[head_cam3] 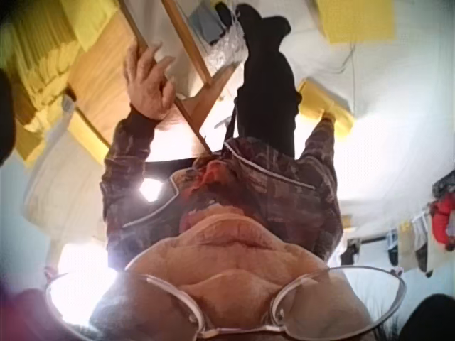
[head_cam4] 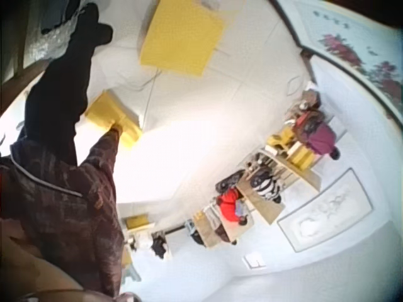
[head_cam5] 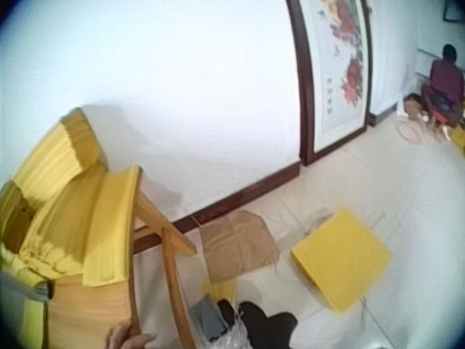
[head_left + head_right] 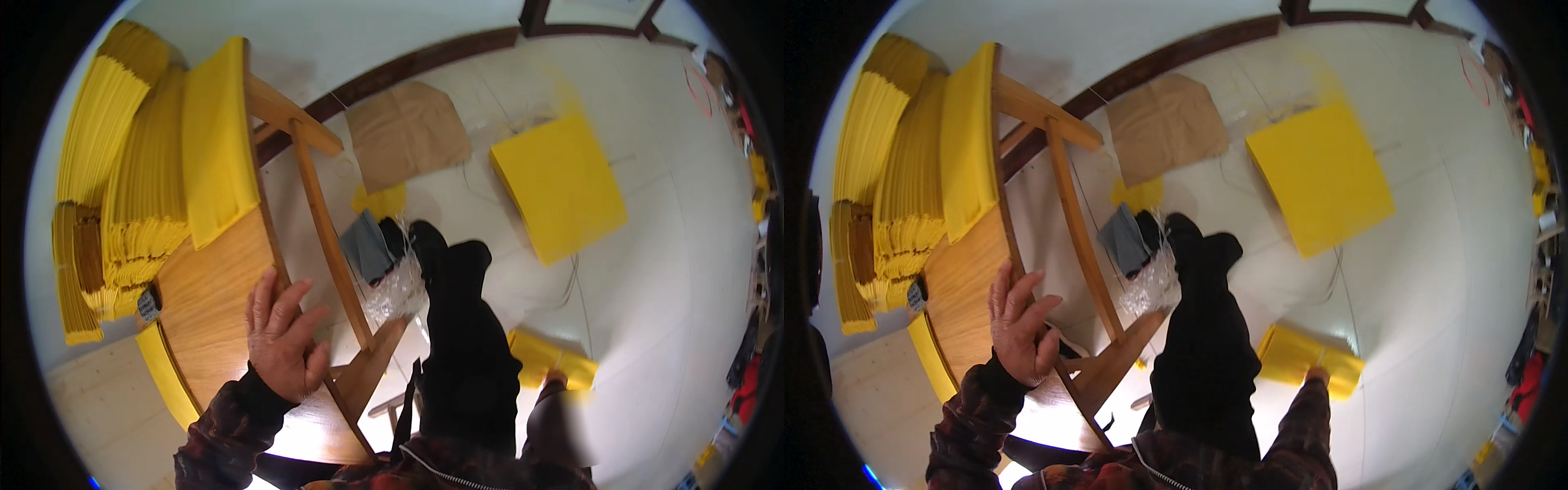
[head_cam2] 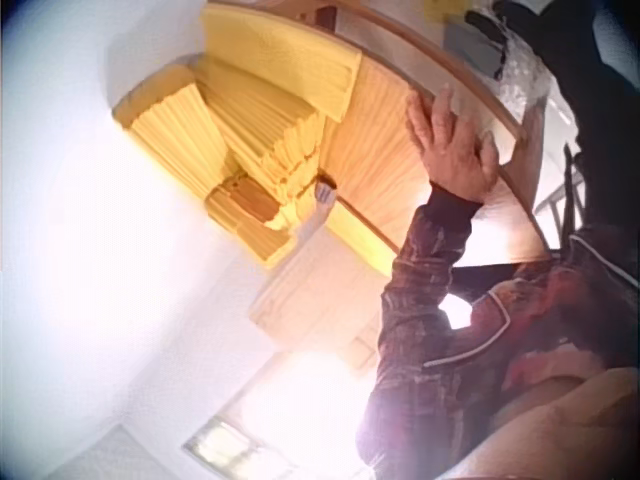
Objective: The person folds yellow paper sheets by hand on a wooden table, aligning edges and pressing creases. They stack the folded sheets into neat piles and move stacks between the table and the floor.
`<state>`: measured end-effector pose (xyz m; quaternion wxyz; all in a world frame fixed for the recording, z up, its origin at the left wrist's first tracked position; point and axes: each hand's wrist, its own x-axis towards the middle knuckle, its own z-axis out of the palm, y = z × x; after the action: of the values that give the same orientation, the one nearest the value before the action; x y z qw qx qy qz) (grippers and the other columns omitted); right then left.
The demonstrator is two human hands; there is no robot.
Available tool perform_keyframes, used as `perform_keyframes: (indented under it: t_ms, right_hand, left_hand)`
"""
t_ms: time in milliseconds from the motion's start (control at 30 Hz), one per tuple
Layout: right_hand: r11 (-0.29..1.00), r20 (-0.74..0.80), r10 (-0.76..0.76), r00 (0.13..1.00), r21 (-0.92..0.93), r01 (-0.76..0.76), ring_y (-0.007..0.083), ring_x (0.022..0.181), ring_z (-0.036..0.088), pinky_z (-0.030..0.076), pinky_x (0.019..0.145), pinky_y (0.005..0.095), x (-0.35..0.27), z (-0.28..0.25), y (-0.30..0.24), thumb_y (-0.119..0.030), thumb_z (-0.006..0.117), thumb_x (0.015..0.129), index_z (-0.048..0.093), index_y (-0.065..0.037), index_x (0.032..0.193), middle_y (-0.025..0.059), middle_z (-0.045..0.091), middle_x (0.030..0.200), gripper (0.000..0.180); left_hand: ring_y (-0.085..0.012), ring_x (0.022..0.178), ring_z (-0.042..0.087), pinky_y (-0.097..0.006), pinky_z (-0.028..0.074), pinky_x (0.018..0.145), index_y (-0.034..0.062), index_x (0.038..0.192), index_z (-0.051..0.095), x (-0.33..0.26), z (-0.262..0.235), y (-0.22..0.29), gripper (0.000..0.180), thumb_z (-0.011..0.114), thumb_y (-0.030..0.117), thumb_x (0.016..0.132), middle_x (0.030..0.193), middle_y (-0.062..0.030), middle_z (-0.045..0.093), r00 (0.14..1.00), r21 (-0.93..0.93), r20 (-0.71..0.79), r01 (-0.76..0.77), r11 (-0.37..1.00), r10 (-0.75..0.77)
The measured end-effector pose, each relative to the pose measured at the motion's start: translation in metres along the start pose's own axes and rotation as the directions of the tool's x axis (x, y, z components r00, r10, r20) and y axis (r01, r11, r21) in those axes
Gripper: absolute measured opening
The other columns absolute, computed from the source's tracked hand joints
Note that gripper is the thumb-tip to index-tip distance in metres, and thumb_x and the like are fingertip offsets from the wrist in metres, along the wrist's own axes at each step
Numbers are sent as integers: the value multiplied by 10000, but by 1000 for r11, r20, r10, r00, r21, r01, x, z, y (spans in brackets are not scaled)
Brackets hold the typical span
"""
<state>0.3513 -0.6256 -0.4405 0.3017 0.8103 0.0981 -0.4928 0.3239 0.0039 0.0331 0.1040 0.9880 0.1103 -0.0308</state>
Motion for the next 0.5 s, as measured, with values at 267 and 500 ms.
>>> perform_keyframes:
  t_ms: [267, 500]
  right_hand:
    - [917, -11, 89, 996, 392, -77, 231, 826, 642, 517, 701, 335, 3, 17, 34, -308, 596, 758, 651, -160, 809, 48, 651, 882, 165]
    - [968, -484, -194, 853, 45, 246, 196, 505, 599, 464, 467, 321, -74, -93, 122, -165, 661, 645, 589, -156, 537, 29, 591, 546, 130]
  left_hand:
    - [-402, 1318, 276, -527, 200, 1065, 99, 990, 636, 0, 0, 6, 320, 630, 201, 687, 1288, -108, 469, 1000, -29, -12, 24, 999, -24]
    - [-390, 1321, 278, -519, 191, 1073, 100, 975, 639, -2, 1, 2, 305, 612, 185, 684, 1270, -105, 485, 998, -76, -61, 6, 997, -10]
